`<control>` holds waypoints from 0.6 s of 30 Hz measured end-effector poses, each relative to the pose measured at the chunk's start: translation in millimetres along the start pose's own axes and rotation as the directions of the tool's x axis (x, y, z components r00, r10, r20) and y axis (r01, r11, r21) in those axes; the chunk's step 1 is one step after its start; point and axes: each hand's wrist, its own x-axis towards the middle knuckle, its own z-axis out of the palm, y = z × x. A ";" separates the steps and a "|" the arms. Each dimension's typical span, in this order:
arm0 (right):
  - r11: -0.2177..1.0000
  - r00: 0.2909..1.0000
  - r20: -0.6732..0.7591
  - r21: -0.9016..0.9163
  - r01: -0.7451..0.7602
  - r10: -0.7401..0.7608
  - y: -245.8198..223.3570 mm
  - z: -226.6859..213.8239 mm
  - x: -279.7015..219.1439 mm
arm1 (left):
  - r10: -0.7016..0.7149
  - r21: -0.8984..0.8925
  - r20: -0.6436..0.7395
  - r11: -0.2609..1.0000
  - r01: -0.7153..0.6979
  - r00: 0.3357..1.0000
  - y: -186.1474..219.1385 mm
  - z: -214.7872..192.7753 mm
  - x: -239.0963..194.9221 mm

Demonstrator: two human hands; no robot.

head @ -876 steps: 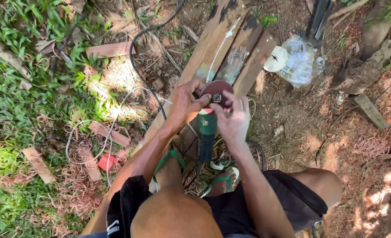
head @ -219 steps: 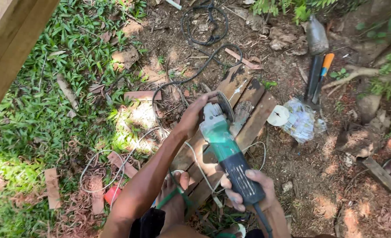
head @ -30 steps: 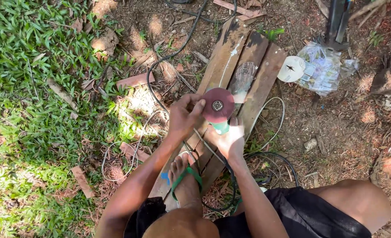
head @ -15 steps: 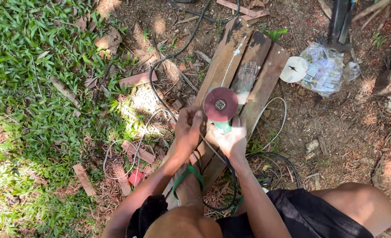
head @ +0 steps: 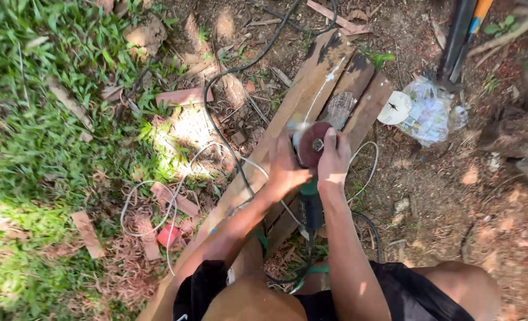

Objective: Replacing the sanding disc on an electric angle grinder and testing the tool

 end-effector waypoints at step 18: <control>0.821 0.969 0.166 0.517 -0.243 0.182 21.6 -25.4 49.8 | 0.109 0.087 -0.289 0.992 -0.087 0.951 -5.8 44.2 -0.4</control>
